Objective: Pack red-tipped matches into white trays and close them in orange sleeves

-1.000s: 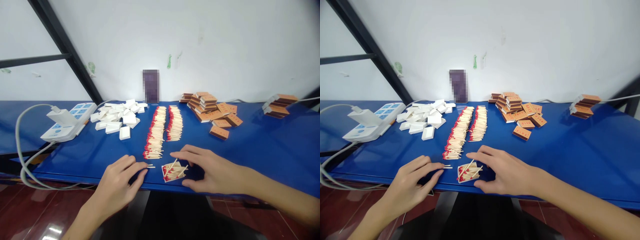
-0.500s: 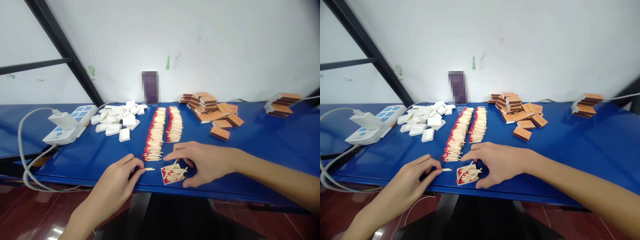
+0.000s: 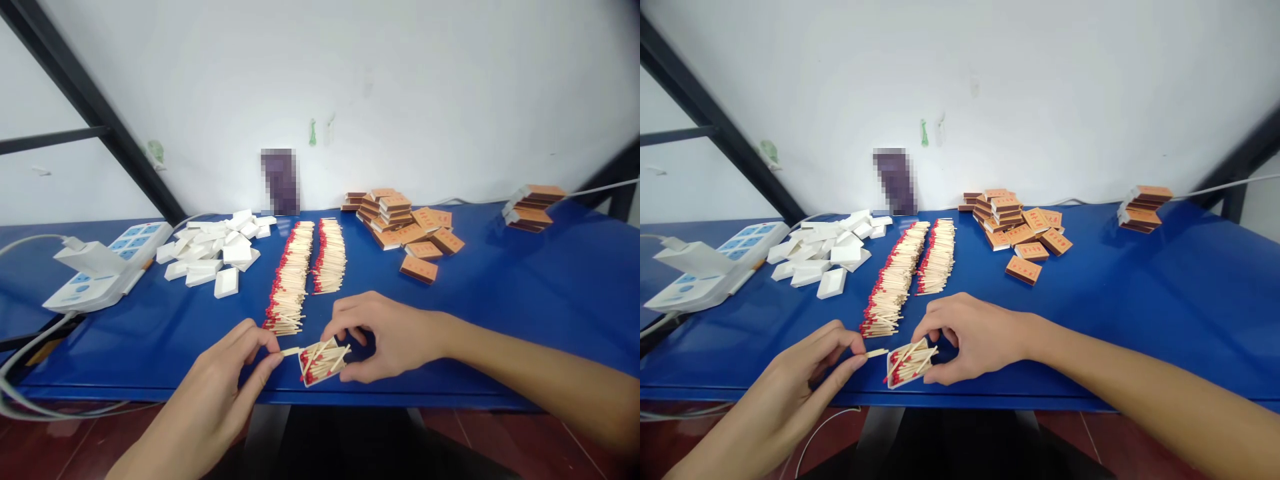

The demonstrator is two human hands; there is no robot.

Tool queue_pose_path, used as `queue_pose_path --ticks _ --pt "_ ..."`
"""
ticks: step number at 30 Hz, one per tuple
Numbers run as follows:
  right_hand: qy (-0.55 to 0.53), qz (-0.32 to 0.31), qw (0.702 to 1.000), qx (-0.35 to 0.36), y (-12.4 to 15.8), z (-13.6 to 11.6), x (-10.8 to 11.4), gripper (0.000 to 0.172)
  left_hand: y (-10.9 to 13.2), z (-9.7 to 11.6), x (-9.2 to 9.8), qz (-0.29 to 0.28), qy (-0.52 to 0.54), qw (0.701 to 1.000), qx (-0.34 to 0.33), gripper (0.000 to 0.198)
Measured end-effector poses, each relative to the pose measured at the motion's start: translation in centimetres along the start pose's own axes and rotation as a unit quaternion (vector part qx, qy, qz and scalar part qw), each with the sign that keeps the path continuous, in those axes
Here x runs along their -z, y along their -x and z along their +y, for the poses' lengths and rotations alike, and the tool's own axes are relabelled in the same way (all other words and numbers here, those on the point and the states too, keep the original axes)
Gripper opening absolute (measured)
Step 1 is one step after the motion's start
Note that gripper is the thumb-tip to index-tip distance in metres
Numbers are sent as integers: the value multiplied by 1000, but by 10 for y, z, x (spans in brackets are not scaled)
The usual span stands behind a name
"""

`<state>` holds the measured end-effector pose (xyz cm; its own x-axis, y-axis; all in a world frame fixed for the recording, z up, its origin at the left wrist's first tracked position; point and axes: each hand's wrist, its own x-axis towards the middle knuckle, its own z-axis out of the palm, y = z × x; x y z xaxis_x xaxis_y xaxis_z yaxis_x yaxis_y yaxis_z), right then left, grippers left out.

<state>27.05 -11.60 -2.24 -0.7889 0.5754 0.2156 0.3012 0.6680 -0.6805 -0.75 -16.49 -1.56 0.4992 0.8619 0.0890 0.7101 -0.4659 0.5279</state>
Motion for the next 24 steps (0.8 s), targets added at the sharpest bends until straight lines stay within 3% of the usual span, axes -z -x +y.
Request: queue_pose_path --ticks 5,8,13,16,19,24 --pt "-17 27 999 22 5 3 -3 30 -13 27 -14 -10 21 999 -28 20" --pt "-31 47 998 38 7 6 -6 24 -21 31 -25 16 6 999 -33 17" --pt "-25 52 998 30 8 5 -7 29 -21 28 -30 93 -28 994 -50 10" --pt "-29 48 998 18 7 1 -4 30 -14 22 -30 170 -65 977 -113 3" --pt "-40 51 998 20 7 -2 -1 18 -7 16 -33 231 -73 953 -180 9" --pt "-46 58 997 21 7 -4 -3 18 -2 10 -40 228 -62 954 -186 16"
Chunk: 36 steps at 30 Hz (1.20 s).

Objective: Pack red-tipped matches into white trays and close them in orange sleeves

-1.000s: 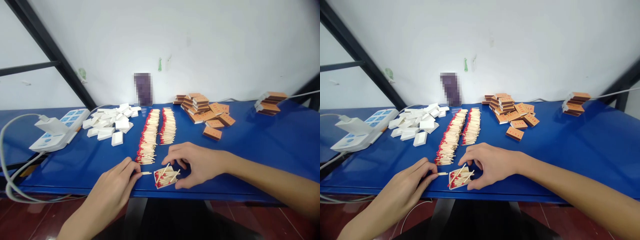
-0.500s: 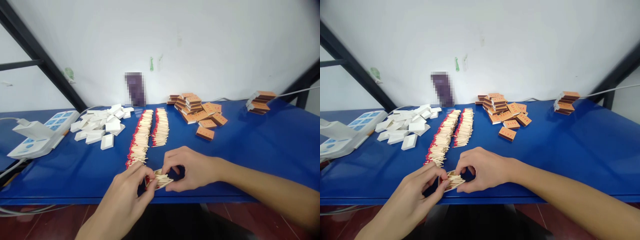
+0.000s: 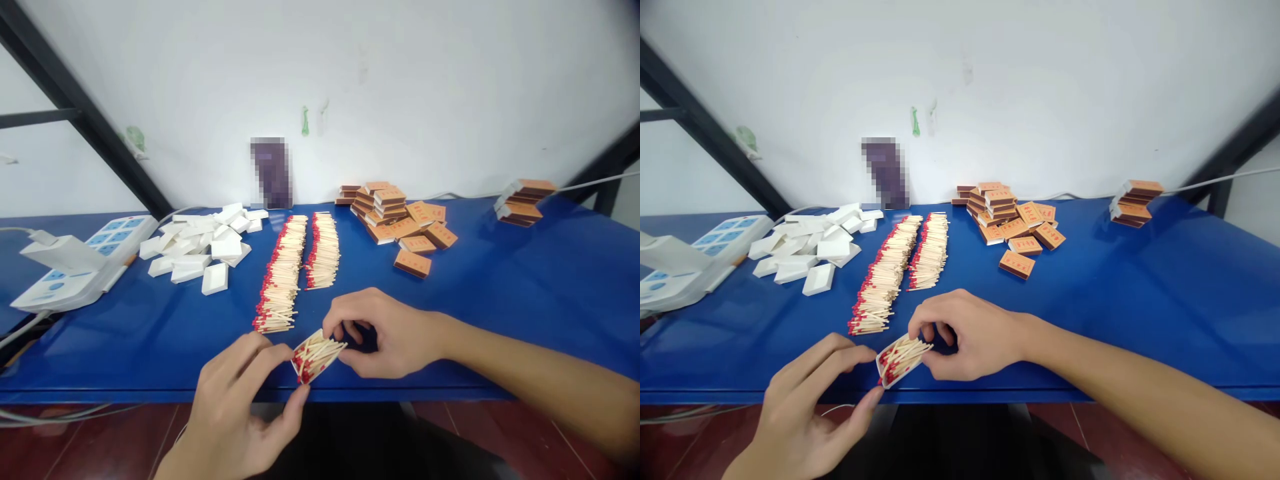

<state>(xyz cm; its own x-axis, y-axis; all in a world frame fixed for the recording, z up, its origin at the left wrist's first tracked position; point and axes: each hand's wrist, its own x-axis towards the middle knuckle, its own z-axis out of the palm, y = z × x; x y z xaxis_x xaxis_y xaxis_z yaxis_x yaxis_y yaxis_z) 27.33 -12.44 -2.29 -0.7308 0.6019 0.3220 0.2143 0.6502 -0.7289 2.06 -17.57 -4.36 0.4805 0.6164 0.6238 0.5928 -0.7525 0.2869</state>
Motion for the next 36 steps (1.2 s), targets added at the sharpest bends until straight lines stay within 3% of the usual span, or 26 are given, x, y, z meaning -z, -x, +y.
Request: queue_pose_path --ticks 3,8,16,24,36 --pt "4 2 1000 5 -1 0 -3 22 -2 -1 0 -29 15 999 21 22" --pt "6 1 1000 -7 -2 -1 -3 23 -6 -1 3 -91 85 989 85 16" --pt "5 -19 999 -26 -2 -2 -3 23 -5 -3 1 -99 128 981 108 13" --pt "-13 -38 998 -45 -4 -6 -1 18 -4 -6 0 -95 106 985 94 20" --pt "-3 -32 998 -60 -5 -5 -4 17 -8 -1 4 -154 85 982 72 34"
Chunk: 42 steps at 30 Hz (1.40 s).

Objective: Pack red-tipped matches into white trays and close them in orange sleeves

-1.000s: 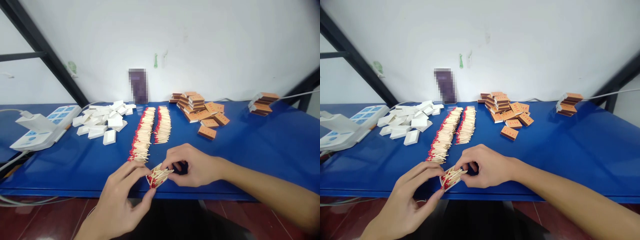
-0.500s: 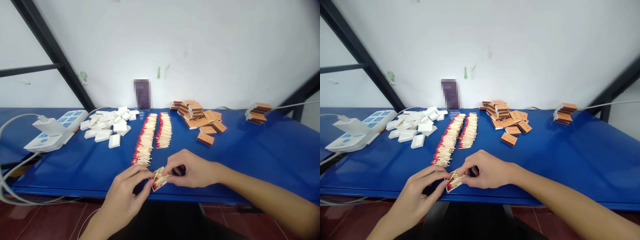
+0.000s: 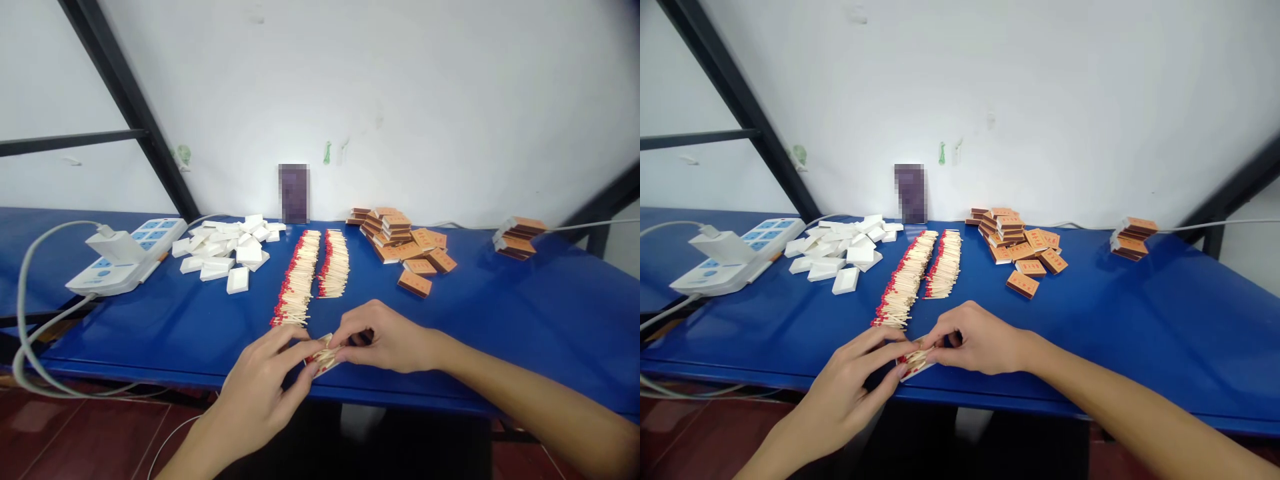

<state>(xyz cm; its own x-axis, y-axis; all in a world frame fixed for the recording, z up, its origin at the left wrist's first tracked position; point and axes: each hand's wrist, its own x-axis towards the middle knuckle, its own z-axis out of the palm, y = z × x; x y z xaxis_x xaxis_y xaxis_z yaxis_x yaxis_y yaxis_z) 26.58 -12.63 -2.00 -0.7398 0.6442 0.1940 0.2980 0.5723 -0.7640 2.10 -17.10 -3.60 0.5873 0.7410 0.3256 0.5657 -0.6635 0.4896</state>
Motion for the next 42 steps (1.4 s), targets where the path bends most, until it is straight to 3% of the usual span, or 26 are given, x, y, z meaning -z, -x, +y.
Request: queue_pose_path --ticks 6,14,19,22,32,42 --pt "27 13 999 11 0 0 -4 19 2 -4 -5 -3 -21 1000 0 38" --pt "31 14 999 26 -3 -2 -9 14 2 -7 -2 -14 19 1000 -4 29" --pt "-50 -11 998 -45 -9 -4 -10 16 3 -5 3 -30 33 999 6 27" --pt "-45 -14 996 -72 -9 -6 -5 18 5 -6 3 -29 25 999 0 29" --pt "47 -24 999 8 0 -6 0 17 11 -9 -5 -4 -42 998 -38 28" --pt "2 -44 999 -22 -1 -8 2 11 14 -9 -6 12 -57 996 -63 28"
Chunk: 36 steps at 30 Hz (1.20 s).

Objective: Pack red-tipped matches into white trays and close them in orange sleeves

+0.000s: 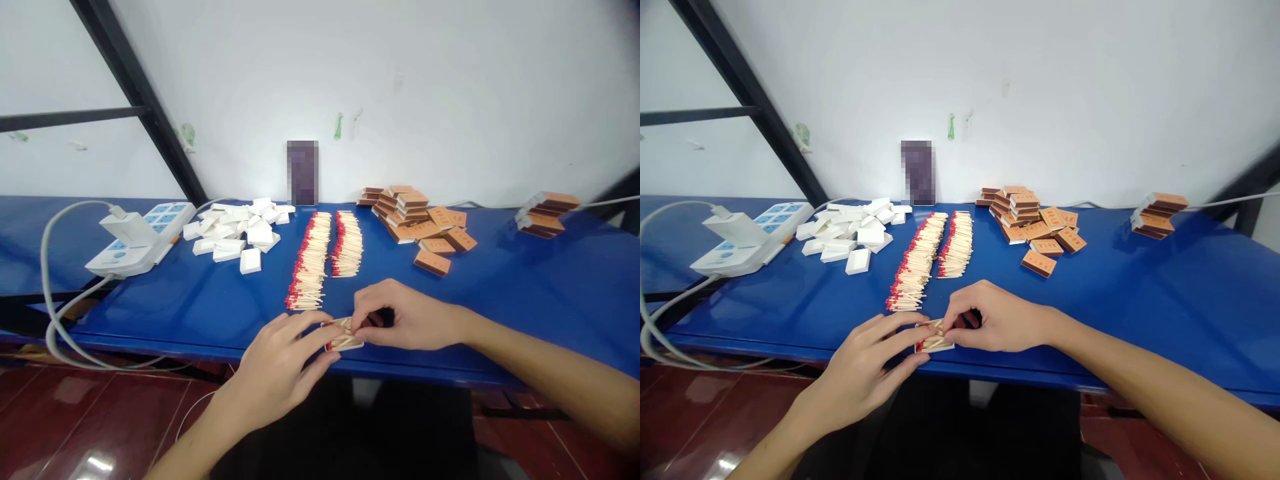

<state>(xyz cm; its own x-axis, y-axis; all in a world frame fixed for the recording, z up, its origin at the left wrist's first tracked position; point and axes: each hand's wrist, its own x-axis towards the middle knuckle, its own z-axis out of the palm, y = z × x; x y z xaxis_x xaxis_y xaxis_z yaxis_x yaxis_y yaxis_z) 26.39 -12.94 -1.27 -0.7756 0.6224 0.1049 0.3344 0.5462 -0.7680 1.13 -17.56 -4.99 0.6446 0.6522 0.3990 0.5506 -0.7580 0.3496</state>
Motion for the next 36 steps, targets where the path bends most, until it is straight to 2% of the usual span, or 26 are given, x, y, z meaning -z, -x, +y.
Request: queue_pose_path --ticks 3,6,11,20,24,28,36 --pt "-12 25 999 -16 0 1 -1 13 0 0 0 0 0 1000 -7 27" --pt "-5 25 1000 -12 0 2 -2 16 1 -1 -1 -2 -2 1000 -12 28" --pt "59 25 998 0 -1 1 -3 9 1 -2 -2 5 3 1000 -4 37" --pt "105 32 994 -23 -1 -5 -9 11 0 -2 -4 19 11 1000 -10 22" --pt "118 37 992 -7 0 -2 -11 10 0 -1 -3 13 9 1000 -2 18" --pt "114 16 993 16 1 -3 -10 4 0 0 -2 6 15 1000 8 13" --pt "98 9 995 18 2 -5 -9 5 1 0 -4 23 20 999 18 17"
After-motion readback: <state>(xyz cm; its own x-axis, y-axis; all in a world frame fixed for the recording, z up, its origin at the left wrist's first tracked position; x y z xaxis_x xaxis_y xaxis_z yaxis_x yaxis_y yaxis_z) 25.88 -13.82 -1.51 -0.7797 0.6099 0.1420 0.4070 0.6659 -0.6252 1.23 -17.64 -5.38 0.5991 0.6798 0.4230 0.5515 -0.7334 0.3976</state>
